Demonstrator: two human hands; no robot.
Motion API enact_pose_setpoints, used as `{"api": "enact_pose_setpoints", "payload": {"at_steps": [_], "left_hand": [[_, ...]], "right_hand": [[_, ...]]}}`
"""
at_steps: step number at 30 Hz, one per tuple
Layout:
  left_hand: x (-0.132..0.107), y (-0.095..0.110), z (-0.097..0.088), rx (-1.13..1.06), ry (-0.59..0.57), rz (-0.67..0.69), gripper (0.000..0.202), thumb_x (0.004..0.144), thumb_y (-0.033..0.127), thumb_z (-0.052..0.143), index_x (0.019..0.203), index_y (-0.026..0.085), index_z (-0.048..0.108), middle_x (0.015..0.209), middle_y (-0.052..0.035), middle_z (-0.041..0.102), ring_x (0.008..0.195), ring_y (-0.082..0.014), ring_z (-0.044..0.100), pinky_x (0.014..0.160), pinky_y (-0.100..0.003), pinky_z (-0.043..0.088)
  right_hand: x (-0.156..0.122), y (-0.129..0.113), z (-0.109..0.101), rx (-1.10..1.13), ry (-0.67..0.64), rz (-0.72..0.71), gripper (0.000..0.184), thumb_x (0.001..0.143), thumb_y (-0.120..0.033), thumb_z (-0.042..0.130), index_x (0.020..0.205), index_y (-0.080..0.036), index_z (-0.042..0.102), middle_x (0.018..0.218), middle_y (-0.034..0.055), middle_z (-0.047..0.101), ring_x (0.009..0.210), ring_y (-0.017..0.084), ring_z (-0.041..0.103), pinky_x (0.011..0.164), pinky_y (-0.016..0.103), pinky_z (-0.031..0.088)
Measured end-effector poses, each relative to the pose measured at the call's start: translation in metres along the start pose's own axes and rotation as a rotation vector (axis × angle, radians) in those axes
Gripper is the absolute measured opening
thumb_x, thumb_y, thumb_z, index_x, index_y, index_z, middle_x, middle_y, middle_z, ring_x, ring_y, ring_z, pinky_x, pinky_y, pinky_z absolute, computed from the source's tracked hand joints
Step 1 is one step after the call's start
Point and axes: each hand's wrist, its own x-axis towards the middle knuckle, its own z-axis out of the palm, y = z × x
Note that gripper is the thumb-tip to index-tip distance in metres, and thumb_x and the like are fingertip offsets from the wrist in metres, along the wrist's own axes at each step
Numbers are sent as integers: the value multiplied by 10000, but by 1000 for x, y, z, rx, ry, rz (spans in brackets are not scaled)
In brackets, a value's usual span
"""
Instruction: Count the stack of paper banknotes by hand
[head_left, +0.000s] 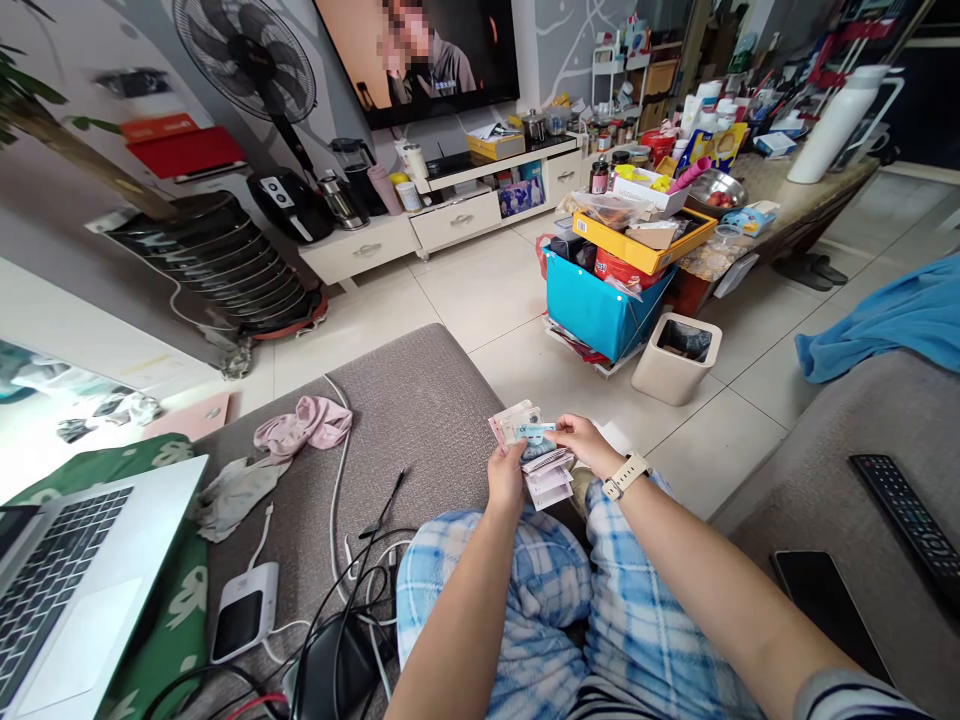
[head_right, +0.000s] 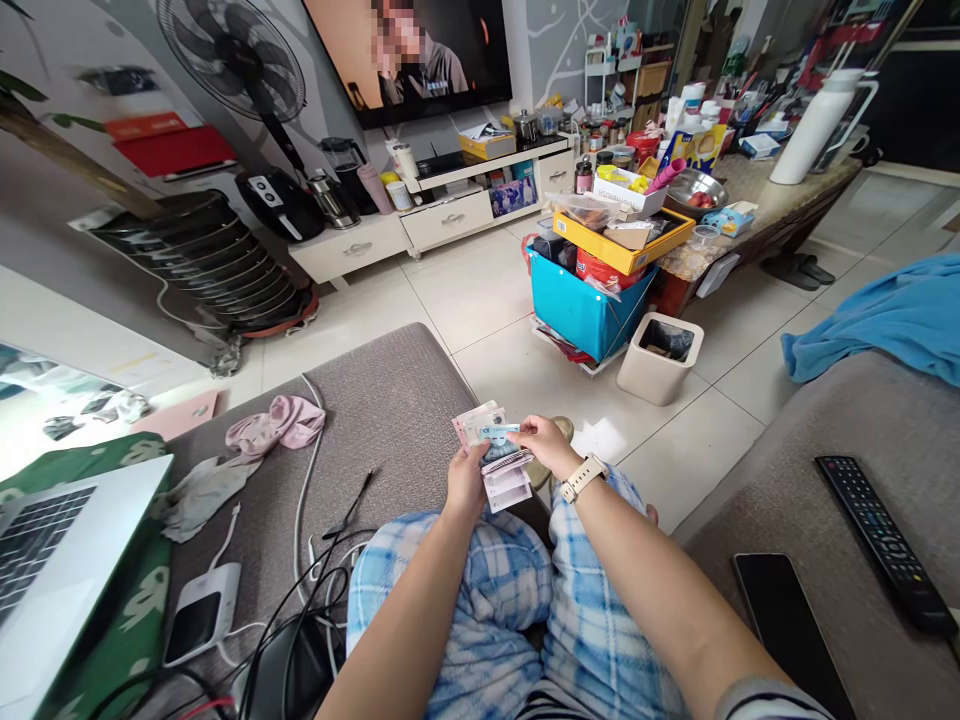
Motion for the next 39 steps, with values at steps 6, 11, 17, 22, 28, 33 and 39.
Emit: {"api": "enact_pose_setpoints", "payload": {"at_steps": [6, 11, 17, 22, 28, 33, 39], "left_hand": [[-2, 0, 1, 5, -20, -6, 351, 597, 241, 743, 917, 132, 652, 852, -77, 707, 756, -219, 662, 760, -362, 483], [1, -3, -2, 6, -34, -3, 348, 602, 258, 743, 915, 133, 656, 869, -81, 709, 777, -223, 666, 775, -365, 483], [3, -4, -2, 8, -29, 3, 357, 650, 323, 724, 944, 128, 667, 925, -101, 708, 823, -230, 667, 803, -365, 481], [3, -3, -2, -6, 27, 5, 351, 683, 372, 704, 917, 114, 665, 884, -99, 703, 806, -223, 668, 798, -365, 486], [7, -6, -5, -41, 28, -3, 401, 681, 393, 702, 958, 108, 647, 900, -93, 694, 778, -199, 663, 791, -350, 489], [7, -5, -6, -27, 36, 3, 420, 673, 425, 705, 939, 106, 645, 857, -84, 686, 743, -192, 651, 752, -336, 486], [4, 0, -3, -9, 69, 6, 392, 655, 439, 711, 857, 111, 640, 752, -48, 661, 670, -172, 621, 708, -319, 478]], "right_hand": [[0, 1, -2, -74, -21, -14, 315, 750, -472, 588, 645, -186, 508, 585, -32, 472, 540, 112, 407, 530, 243, 305], [-1, 0, -2, -87, -22, -38, 332, 758, -480, 582, 625, -188, 498, 559, -40, 442, 530, 111, 388, 528, 246, 296], [2, 4, -3, -89, -12, -56, 356, 753, -508, 587, 628, -186, 500, 562, -39, 444, 528, 110, 381, 524, 246, 280], [3, 5, -2, -50, -15, -57, 352, 739, -519, 602, 652, -190, 512, 568, -46, 432, 521, 106, 363, 522, 247, 270], [-3, -10, 1, -2, -57, -72, 338, 736, -493, 617, 637, -188, 511, 577, -45, 406, 542, 107, 353, 530, 249, 270], [-8, -19, 3, 82, -93, -45, 331, 704, -477, 658, 640, -184, 518, 586, -44, 428, 548, 104, 364, 527, 249, 274], [-8, -20, 3, 101, -115, -31, 315, 688, -468, 674, 663, -181, 547, 592, -44, 452, 538, 101, 375, 524, 249, 277]]}}
